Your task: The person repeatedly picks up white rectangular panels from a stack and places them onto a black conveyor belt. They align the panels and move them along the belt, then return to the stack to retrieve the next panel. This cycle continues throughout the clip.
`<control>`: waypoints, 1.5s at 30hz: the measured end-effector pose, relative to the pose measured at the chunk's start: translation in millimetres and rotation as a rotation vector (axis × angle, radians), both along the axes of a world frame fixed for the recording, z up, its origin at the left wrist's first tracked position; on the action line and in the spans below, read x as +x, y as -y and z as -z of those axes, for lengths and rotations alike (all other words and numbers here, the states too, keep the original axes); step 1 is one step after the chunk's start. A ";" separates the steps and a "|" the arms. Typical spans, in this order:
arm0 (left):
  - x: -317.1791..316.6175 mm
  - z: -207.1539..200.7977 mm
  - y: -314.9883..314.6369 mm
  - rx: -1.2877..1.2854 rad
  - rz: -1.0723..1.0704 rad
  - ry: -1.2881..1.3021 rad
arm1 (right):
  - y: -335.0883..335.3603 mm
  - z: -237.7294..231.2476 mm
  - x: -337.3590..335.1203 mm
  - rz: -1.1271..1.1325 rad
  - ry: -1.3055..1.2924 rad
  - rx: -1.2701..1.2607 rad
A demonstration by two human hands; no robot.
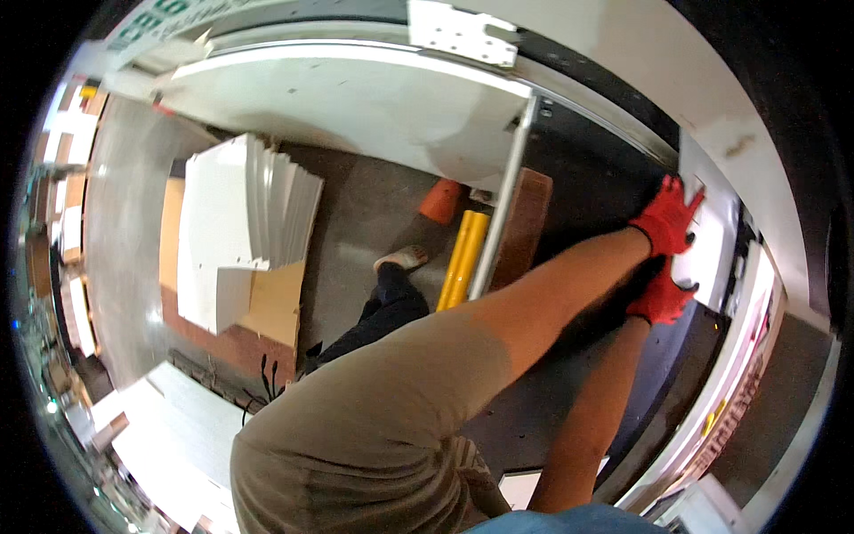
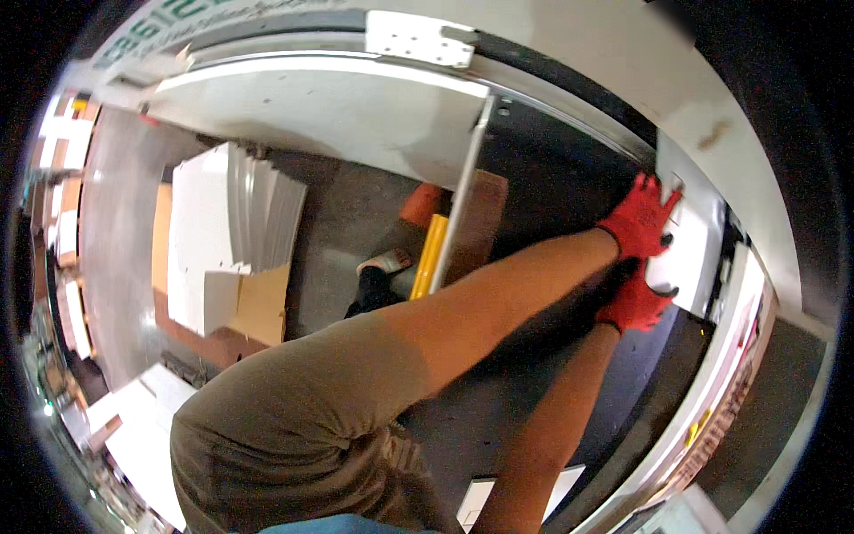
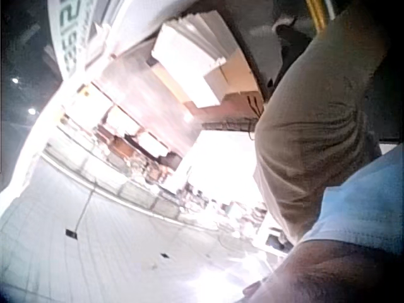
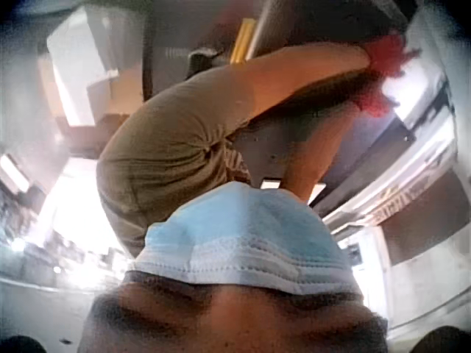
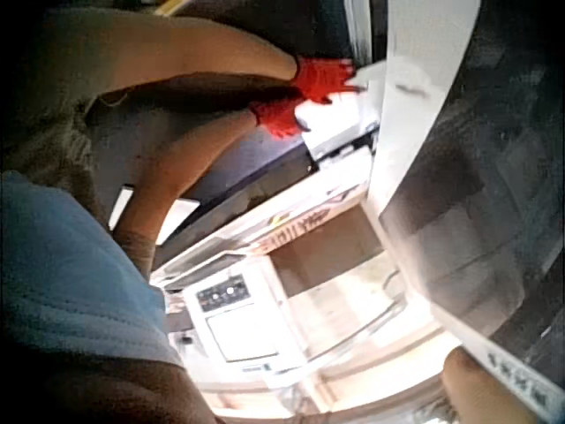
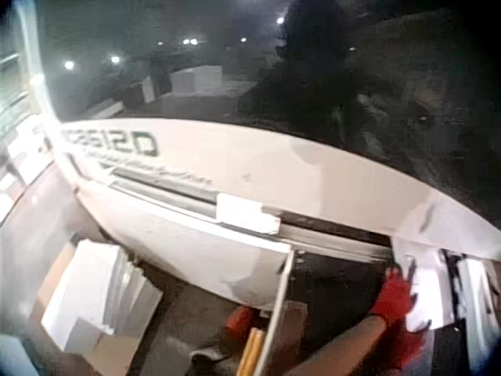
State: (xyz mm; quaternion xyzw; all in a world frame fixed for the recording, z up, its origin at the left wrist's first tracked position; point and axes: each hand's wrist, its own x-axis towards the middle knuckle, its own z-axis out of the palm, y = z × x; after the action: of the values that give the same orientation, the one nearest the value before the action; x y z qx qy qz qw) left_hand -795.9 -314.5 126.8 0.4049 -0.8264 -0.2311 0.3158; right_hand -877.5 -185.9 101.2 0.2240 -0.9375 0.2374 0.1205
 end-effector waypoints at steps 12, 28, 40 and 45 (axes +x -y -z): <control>19.4 2.5 11.2 -0.067 -0.047 -0.004 | 12.2 -11.3 32.5 0.008 -0.048 0.012; -4.8 6.6 14.7 -0.094 0.033 0.152 | 3.5 -37.8 38.3 0.022 0.025 -0.096; -3.0 -1.2 9.2 -0.076 0.037 0.166 | 1.9 -43.1 40.5 0.036 0.082 -0.117; -5.9 -5.2 3.2 -0.082 0.047 0.161 | -1.4 -39.0 35.3 0.037 0.053 -0.102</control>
State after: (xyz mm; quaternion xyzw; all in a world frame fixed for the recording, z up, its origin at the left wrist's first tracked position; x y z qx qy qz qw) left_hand -801.8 -317.8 132.0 0.3895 -0.8671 -0.1712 0.2592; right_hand -842.2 -184.6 140.2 0.1938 -0.9311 0.2884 0.1111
